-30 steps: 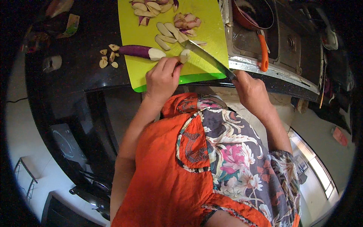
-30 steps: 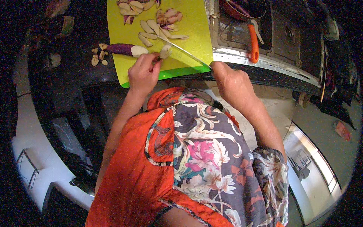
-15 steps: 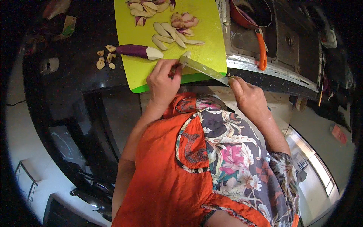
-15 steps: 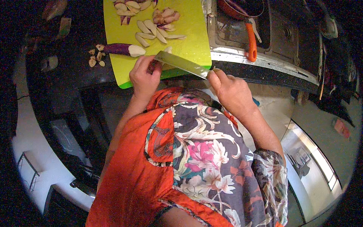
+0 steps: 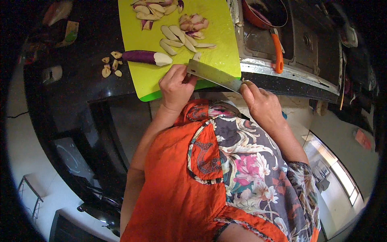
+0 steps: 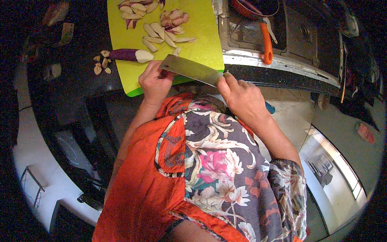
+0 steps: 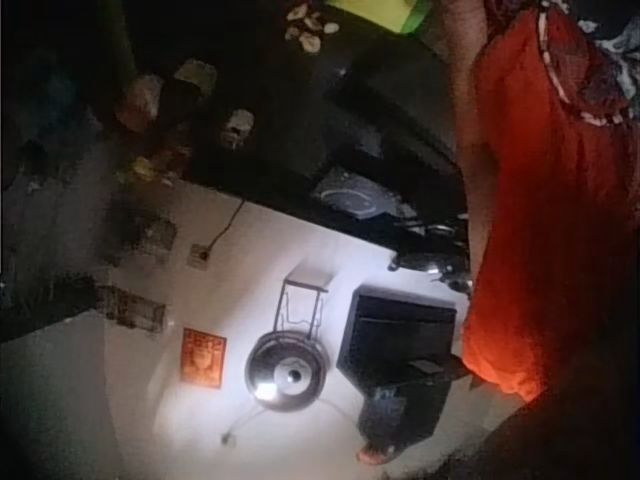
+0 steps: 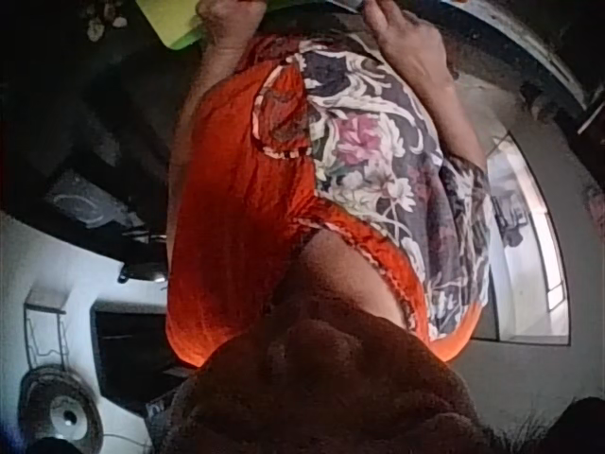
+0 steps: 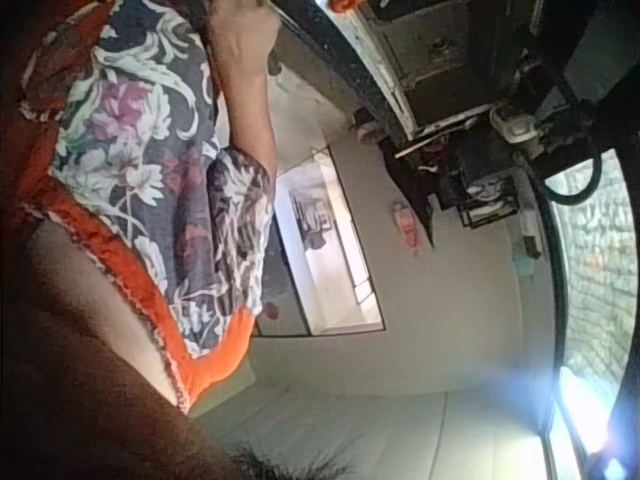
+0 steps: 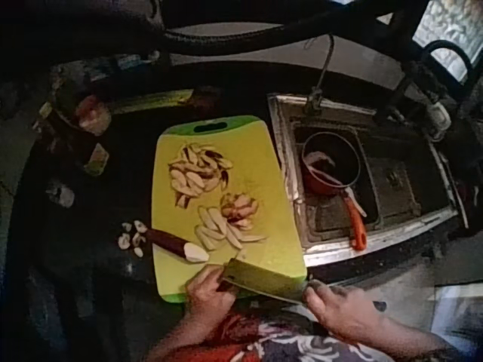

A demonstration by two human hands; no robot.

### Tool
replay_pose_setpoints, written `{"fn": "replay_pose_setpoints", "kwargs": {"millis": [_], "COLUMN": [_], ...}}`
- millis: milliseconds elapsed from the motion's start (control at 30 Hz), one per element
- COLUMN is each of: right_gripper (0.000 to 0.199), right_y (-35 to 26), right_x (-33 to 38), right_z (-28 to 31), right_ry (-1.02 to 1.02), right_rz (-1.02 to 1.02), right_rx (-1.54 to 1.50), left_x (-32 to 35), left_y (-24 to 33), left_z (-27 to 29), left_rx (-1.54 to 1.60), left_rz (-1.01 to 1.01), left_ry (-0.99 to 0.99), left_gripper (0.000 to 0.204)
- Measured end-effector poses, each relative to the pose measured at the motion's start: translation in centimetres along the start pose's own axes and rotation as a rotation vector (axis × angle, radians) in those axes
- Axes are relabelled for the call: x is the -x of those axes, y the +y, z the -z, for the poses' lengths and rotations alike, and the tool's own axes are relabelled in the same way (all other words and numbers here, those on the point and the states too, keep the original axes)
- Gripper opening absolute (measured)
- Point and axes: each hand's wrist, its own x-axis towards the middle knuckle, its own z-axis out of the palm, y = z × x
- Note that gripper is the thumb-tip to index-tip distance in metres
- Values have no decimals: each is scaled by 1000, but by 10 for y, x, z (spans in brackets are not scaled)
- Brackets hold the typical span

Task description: The person washes an eggplant under running water, then slices it into thin pieces on a yellow cutting board using a cleaver. The person repeatedly rinses the knife and hands during the process.

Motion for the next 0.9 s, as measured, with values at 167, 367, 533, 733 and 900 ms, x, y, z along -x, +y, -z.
{"fn": "replay_pose_setpoints", "kwargs": {"millis": [167,367,533,733,900], "right_gripper": [39,35,32,30,21], "right_y": [0,-4,-4,9,14], "right_x": [-4,-23,-36,-21,-14], "right_z": [-8,-17,-13,-2,11], "right_ry": [60,97,53,225,270], "right_rz": [26,55,34,-53,-234], "right_rx": [77,196,156,-225,-394], "left_x": [-4,7,11,5,-12], "left_y": [10,8,10,-18,-7], "left_z": [-4,-9,-1,12,17], "left_rx": [112,65,23,-189,-197], "left_rz": [120,113,30,-15,-96], "left_ry": [31,-10,-42,18,-20], "left_gripper": [21,20,18,21,24]}}
